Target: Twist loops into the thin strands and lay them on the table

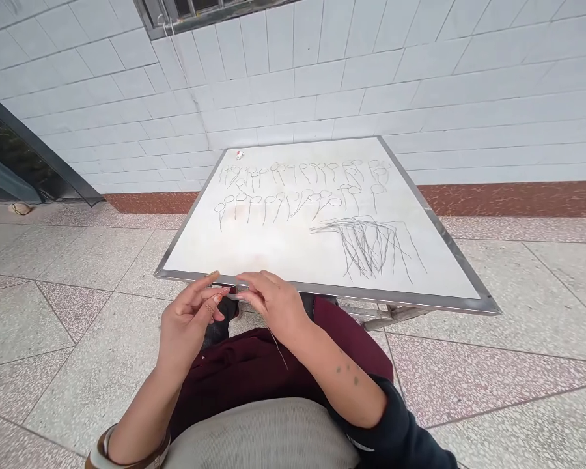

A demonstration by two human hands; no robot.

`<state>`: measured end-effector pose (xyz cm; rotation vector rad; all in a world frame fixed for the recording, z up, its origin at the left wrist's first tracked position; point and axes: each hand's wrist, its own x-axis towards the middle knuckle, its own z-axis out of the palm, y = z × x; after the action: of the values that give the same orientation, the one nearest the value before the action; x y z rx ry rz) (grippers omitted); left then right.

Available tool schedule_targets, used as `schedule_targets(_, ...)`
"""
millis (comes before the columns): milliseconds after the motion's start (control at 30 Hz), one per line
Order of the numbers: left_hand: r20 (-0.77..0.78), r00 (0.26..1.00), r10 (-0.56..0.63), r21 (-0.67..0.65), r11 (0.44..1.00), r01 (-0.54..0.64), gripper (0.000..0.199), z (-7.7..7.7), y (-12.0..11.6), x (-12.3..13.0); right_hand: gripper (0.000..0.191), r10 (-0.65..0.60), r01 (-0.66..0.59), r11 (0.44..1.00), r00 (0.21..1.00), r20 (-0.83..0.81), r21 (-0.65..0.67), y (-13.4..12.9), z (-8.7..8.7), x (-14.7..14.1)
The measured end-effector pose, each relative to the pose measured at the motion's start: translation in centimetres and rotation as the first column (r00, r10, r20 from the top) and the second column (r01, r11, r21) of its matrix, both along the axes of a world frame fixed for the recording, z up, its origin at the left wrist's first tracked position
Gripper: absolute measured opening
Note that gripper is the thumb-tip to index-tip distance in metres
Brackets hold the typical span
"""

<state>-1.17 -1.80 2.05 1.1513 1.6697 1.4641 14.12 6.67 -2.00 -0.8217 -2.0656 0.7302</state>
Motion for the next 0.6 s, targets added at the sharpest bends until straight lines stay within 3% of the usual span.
schedule_targets(300,0.017,1.0,-0.006,-0.011,1.0,0.006,0.039,0.9,-0.4,0.4,0.014,-0.056,0.014,0.968,0.985,-0.164,-0.249,-0.8,0.2,0.3)
schedule_targets(467,-0.006,1.0,-0.013,-0.005,1.0,0.013,0.037,0.7,-0.5,-0.1,0.015,-0.036,-0.019,0.966,0.978,-0.207,-0.257,-1.0,0.1,0.4)
schedule_targets(600,-0.028,0.999,-0.041,-0.031,0.999,0.04,0.043,-0.1,0.0,-0.5,0.015,-0.086,0.034,0.961,0.979,-0.182,-0.276,-0.7,-0.2,0.5)
